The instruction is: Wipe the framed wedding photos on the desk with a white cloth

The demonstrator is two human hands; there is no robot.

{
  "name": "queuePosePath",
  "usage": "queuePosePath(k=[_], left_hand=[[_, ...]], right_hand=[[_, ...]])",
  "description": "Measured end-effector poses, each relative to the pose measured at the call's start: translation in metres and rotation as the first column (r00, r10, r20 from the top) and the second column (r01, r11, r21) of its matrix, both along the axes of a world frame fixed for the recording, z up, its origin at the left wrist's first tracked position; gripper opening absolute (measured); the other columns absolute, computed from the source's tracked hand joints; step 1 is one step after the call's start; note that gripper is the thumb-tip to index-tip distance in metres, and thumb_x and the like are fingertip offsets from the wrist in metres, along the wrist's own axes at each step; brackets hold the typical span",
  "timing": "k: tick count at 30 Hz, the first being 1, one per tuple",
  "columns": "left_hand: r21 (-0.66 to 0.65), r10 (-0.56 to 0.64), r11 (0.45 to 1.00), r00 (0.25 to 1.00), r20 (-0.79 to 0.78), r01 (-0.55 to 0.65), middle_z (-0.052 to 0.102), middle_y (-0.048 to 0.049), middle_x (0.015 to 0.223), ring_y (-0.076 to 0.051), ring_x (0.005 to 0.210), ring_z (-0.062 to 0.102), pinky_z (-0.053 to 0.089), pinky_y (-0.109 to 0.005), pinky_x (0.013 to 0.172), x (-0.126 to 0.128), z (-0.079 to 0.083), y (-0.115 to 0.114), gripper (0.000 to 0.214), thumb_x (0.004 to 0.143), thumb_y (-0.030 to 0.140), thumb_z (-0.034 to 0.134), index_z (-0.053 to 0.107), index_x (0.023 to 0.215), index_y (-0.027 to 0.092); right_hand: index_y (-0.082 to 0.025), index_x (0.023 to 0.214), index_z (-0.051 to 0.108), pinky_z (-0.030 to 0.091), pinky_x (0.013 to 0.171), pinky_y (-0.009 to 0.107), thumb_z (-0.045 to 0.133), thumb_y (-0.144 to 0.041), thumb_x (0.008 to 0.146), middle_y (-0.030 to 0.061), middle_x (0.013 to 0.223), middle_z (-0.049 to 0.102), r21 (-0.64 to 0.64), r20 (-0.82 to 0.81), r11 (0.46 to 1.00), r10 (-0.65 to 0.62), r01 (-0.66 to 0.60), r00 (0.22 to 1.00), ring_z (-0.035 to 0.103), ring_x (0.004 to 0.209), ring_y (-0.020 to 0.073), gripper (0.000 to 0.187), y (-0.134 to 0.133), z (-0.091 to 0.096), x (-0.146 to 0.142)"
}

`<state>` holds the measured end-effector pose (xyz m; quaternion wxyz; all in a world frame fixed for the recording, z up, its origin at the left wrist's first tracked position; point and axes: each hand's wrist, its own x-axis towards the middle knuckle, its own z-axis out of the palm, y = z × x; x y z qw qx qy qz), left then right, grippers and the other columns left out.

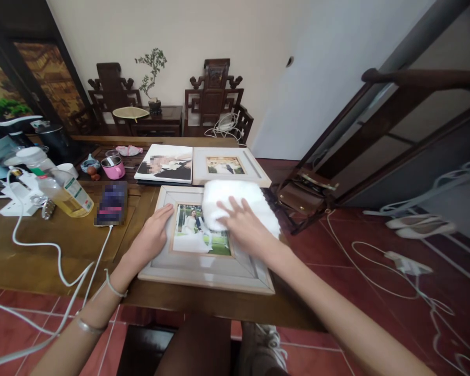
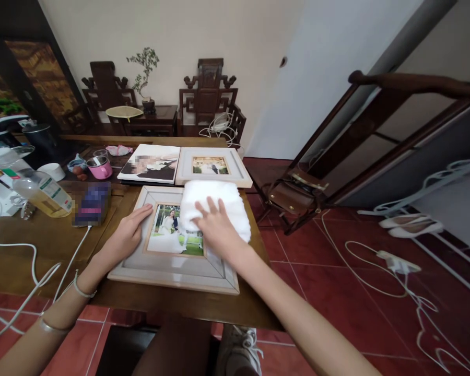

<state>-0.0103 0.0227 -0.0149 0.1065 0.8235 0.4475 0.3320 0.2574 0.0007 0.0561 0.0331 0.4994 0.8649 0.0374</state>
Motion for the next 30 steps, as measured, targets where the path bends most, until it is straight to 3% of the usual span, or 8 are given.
queuePosePath(k=[5, 8, 10, 13, 17, 23, 26, 30], left_hand=[[-0.009, 0.005, 1.000, 1.000, -0.006, -0.005, 0.057, -0.0115, 0.142, -0.025, 0.136, 0.048, 0.036, -0.049, 0.118, 0.002, 0.001, 0.000, 0.063, 0.076, -0.002, 0.038, 0.058, 0.134, 0.014], [-0.010, 0.020, 1.000, 0.999, -0.027, -0.020, 0.057, -0.0135, 0.140, -0.026, 0.135, 0.049, 0.037, -0.049, 0.117, 0.003, 0.002, 0.000, 0.061, 0.076, -0.003, 0.037, 0.060, 0.131, 0.012], [-0.005, 0.015, 1.000, 0.999, -0.049, -0.016, 0.058, -0.0154, 0.139, -0.026, 0.134, 0.050, 0.038, -0.049, 0.117, 0.002, 0.003, 0.000, 0.059, 0.077, -0.003, 0.037, 0.060, 0.130, 0.011], [0.007, -0.009, 1.000, 0.997, -0.078, 0.009, 0.057, -0.0159, 0.140, -0.025, 0.135, 0.050, 0.038, -0.049, 0.116, 0.001, 0.002, 0.000, 0.059, 0.077, -0.003, 0.037, 0.060, 0.129, 0.011], [0.001, -0.018, 1.000, 0.996, -0.091, 0.018, 0.054, -0.0147, 0.143, -0.025, 0.137, 0.047, 0.037, -0.048, 0.117, -0.002, 0.000, 0.000, 0.063, 0.075, -0.004, 0.038, 0.058, 0.132, 0.013], [-0.022, -0.026, 0.999, 0.996, -0.089, 0.024, 0.054, -0.0162, 0.143, -0.025, 0.137, 0.046, 0.037, -0.048, 0.117, -0.002, 0.003, -0.003, 0.062, 0.076, -0.004, 0.037, 0.057, 0.133, 0.011], [0.004, -0.015, 1.000, 0.996, -0.087, 0.015, 0.055, -0.0147, 0.142, -0.024, 0.137, 0.048, 0.038, -0.048, 0.117, -0.001, 0.003, -0.002, 0.062, 0.077, -0.005, 0.037, 0.057, 0.133, 0.013], [0.025, 0.003, 1.000, 0.996, -0.086, -0.001, 0.055, -0.0150, 0.142, -0.024, 0.136, 0.048, 0.038, -0.046, 0.117, 0.001, 0.002, -0.002, 0.061, 0.078, -0.005, 0.037, 0.056, 0.133, 0.011]], right_hand=[[-0.021, 0.118, 0.072, 0.037, 0.108, 0.061, 0.058, 0.001, 0.067, 0.0156, 0.148, 0.048, -0.283, -0.068, 0.951, 0.109, -0.124, 0.992, 0.039, 0.137, 0.0447, 0.058, -0.092, 0.030, -0.003], [-0.023, 0.113, 0.073, 0.038, 0.108, 0.059, 0.059, -0.003, 0.071, 0.0125, 0.149, 0.048, -0.353, -0.161, 0.914, 0.150, -0.199, 0.976, 0.041, 0.136, 0.0424, 0.049, -0.117, 0.038, -0.011], [-0.022, 0.112, 0.073, 0.036, 0.109, 0.062, 0.060, -0.008, 0.073, 0.0125, 0.151, 0.045, -0.374, -0.202, 0.902, 0.148, -0.215, 0.968, 0.036, 0.139, 0.0444, 0.043, -0.116, 0.032, -0.021], [-0.019, 0.120, 0.069, 0.030, 0.111, 0.066, 0.056, -0.009, 0.076, 0.0127, 0.156, 0.038, -0.297, -0.234, 0.936, 0.118, -0.187, 0.965, 0.027, 0.143, 0.0444, 0.047, -0.096, 0.012, -0.031], [-0.015, 0.128, 0.065, 0.024, 0.113, 0.064, 0.047, 0.001, 0.074, 0.0142, 0.154, 0.041, -0.077, -0.178, 0.996, 0.041, -0.055, 0.983, 0.027, 0.144, 0.0416, 0.058, -0.043, -0.008, -0.028], [-0.010, 0.133, 0.060, 0.024, 0.110, 0.070, 0.045, 0.004, 0.077, 0.0148, 0.159, 0.030, 0.099, -0.051, 0.989, -0.104, 0.108, 0.993, 0.020, 0.143, 0.0493, 0.059, 0.031, -0.007, -0.021], [-0.013, 0.133, 0.061, 0.023, 0.109, 0.072, 0.047, 0.003, 0.077, 0.0126, 0.161, 0.027, 0.010, 0.005, 0.997, -0.071, 0.071, 0.997, 0.017, 0.143, 0.0516, 0.060, 0.020, -0.001, -0.031], [-0.015, 0.130, 0.064, 0.025, 0.109, 0.072, 0.055, 0.000, 0.075, 0.0153, 0.159, 0.030, -0.237, 0.020, 0.971, 0.008, -0.003, 1.000, 0.021, 0.142, 0.0521, 0.058, -0.043, 0.017, -0.043]])
